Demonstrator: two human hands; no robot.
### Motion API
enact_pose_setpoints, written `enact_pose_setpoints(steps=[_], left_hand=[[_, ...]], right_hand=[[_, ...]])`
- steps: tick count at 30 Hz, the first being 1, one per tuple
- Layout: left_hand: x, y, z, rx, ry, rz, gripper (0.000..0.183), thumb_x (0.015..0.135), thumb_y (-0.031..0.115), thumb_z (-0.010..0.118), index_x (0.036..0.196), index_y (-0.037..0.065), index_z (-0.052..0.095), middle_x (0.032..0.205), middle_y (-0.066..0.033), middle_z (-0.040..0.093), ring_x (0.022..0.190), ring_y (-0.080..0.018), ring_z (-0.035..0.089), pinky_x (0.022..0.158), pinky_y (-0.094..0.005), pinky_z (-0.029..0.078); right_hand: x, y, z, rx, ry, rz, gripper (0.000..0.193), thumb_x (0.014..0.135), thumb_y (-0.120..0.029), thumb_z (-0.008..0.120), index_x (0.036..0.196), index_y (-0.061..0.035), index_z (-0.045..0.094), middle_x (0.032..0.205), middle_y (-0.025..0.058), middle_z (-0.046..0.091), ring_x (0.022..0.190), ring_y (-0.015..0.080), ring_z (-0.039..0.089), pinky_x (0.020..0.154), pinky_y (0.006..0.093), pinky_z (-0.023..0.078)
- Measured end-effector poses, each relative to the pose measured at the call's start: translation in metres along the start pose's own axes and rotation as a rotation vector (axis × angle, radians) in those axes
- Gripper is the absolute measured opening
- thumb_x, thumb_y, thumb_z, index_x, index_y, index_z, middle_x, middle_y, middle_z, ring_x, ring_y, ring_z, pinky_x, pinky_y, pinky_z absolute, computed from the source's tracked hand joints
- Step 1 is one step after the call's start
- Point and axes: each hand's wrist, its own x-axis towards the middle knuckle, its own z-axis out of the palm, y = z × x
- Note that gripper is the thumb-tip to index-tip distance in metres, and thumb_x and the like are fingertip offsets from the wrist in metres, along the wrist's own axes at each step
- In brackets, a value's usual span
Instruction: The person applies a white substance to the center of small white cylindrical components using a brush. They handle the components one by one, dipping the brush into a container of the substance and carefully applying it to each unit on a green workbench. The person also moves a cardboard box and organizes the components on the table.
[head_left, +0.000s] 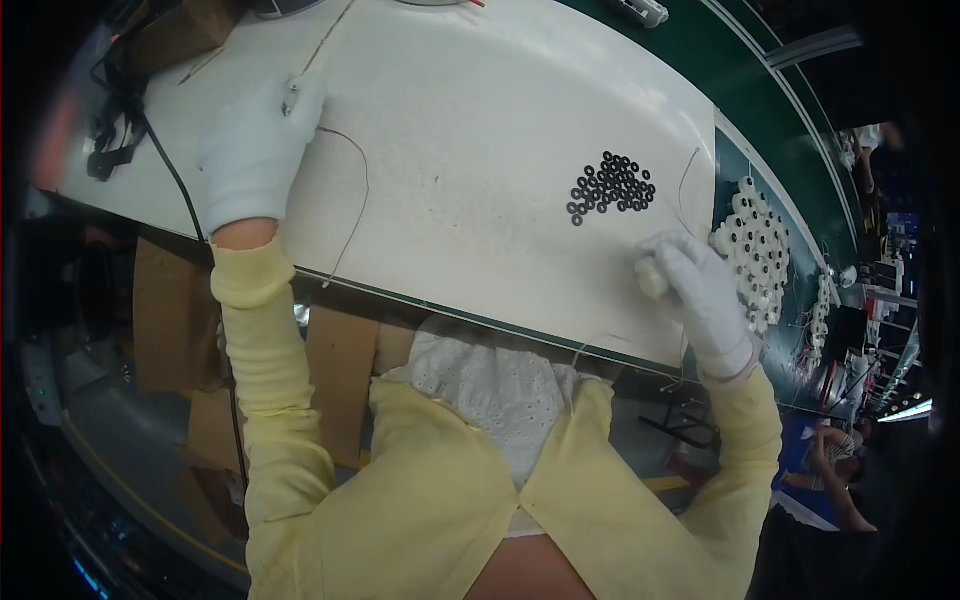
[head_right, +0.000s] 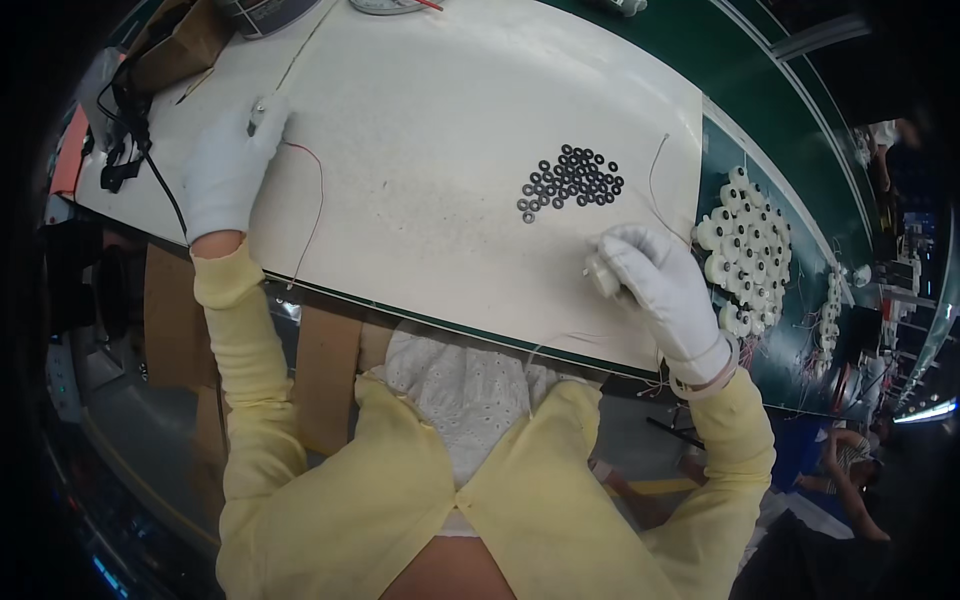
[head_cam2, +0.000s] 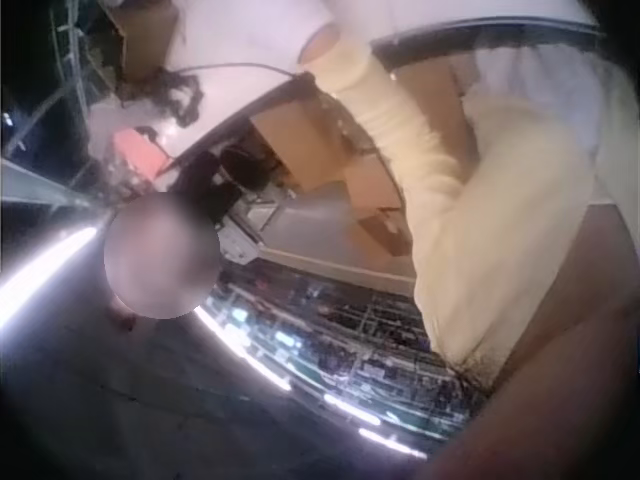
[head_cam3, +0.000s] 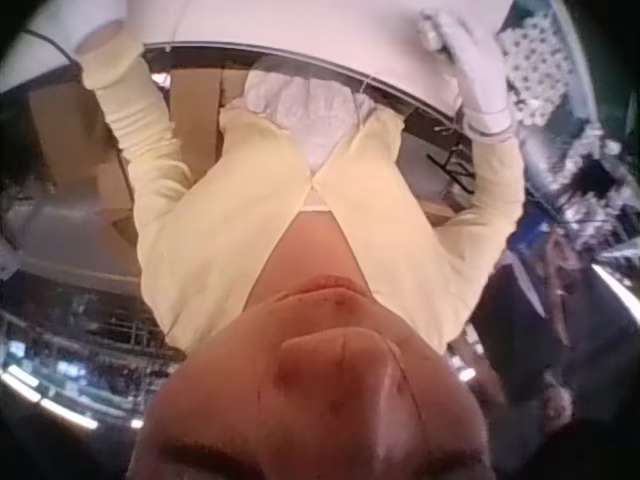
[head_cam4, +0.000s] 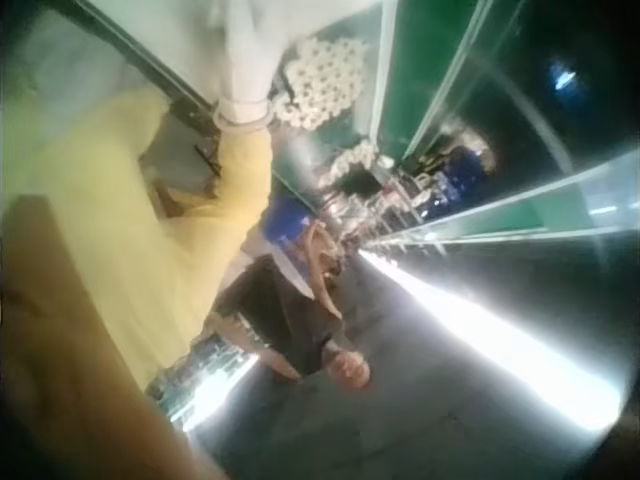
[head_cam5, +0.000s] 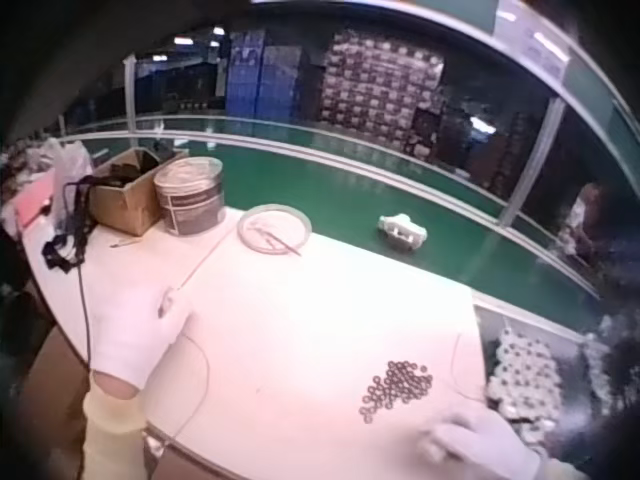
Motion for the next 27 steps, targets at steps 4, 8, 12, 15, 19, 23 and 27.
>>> enact_pose_setpoints(steps=[4, 8, 12, 15, 19, 23, 27], left_hand=[[-0.027, 0.019, 0.005, -0.059, 0.222, 0.363, 0.017, 0.081, 0.028, 0.068, 0.083, 0.011, 0.066, 0.077, -0.0083, 0.064, 0.075, -0.0255, 0.062, 0.061, -0.0385, 0.047], [-0.060, 0.039, -0.010, -0.222, 0.150, 0.472, 0.012, 0.082, 0.019, 0.070, 0.079, 0.008, 0.065, 0.073, -0.0084, 0.061, 0.067, -0.0264, 0.058, 0.059, -0.0382, 0.045], [-0.081, 0.045, 0.000, -0.345, 0.216, 0.449, 0.012, 0.077, 0.016, 0.073, 0.075, 0.008, 0.065, 0.068, -0.0071, 0.057, 0.063, -0.0262, 0.054, 0.056, -0.0376, 0.041], [-0.082, 0.043, 0.001, -0.411, 0.210, 0.395, 0.013, 0.076, 0.016, 0.074, 0.072, 0.008, 0.064, 0.067, -0.0074, 0.057, 0.063, -0.0266, 0.054, 0.056, -0.0374, 0.041], [-0.081, 0.042, 0.004, -0.418, 0.209, 0.393, 0.014, 0.075, 0.015, 0.075, 0.070, 0.009, 0.063, 0.066, -0.0068, 0.056, 0.062, -0.0260, 0.053, 0.055, -0.0374, 0.040], [-0.079, 0.040, 0.005, -0.418, 0.223, 0.414, 0.014, 0.074, 0.015, 0.075, 0.069, 0.009, 0.063, 0.066, -0.0060, 0.056, 0.061, -0.0253, 0.053, 0.054, -0.0374, 0.040], [-0.080, 0.041, 0.005, -0.418, 0.228, 0.404, 0.015, 0.073, 0.015, 0.076, 0.069, 0.010, 0.063, 0.066, -0.0053, 0.055, 0.061, -0.0251, 0.052, 0.054, -0.0374, 0.040]], right_hand=[[0.017, -0.010, 0.006, -0.041, 0.011, -0.106, 0.025, 0.097, -0.023, 0.058, 0.108, -0.0004, 0.061, 0.085, 0.0022, 0.062, 0.068, 0.0052, 0.049, 0.056, 0.0165, 0.036], [0.026, -0.013, 0.010, -0.047, 0.007, -0.133, 0.025, 0.098, -0.019, 0.057, 0.112, 0.0010, 0.059, 0.088, 0.0036, 0.061, 0.071, 0.0063, 0.050, 0.059, 0.0176, 0.037], [0.034, -0.007, 0.014, -0.126, 0.019, -0.257, 0.027, 0.097, -0.015, 0.058, 0.115, 0.0043, 0.056, 0.090, 0.0050, 0.063, 0.078, 0.0099, 0.056, 0.067, 0.0216, 0.045], [0.037, -0.005, 0.020, -0.374, 0.070, -0.415, 0.025, 0.094, -0.010, 0.059, 0.115, 0.0043, 0.058, 0.092, 0.0068, 0.065, 0.083, 0.0140, 0.061, 0.074, 0.0264, 0.049], [0.038, -0.016, 0.015, -0.772, 0.021, -0.595, 0.024, 0.090, -0.005, 0.061, 0.113, 0.0008, 0.060, 0.091, 0.0098, 0.066, 0.083, 0.0200, 0.064, 0.076, 0.0298, 0.051], [0.040, -0.017, 0.014, -0.847, -0.001, -0.658, 0.025, 0.087, -0.003, 0.061, 0.112, -0.0018, 0.061, 0.088, 0.0110, 0.066, 0.078, 0.0250, 0.065, 0.071, 0.0314, 0.052], [0.040, -0.026, 0.019, -1.017, 0.002, -0.765, 0.024, 0.085, -0.004, 0.063, 0.108, -0.0034, 0.062, 0.085, 0.0099, 0.065, 0.074, 0.0278, 0.064, 0.065, 0.0347, 0.051]])
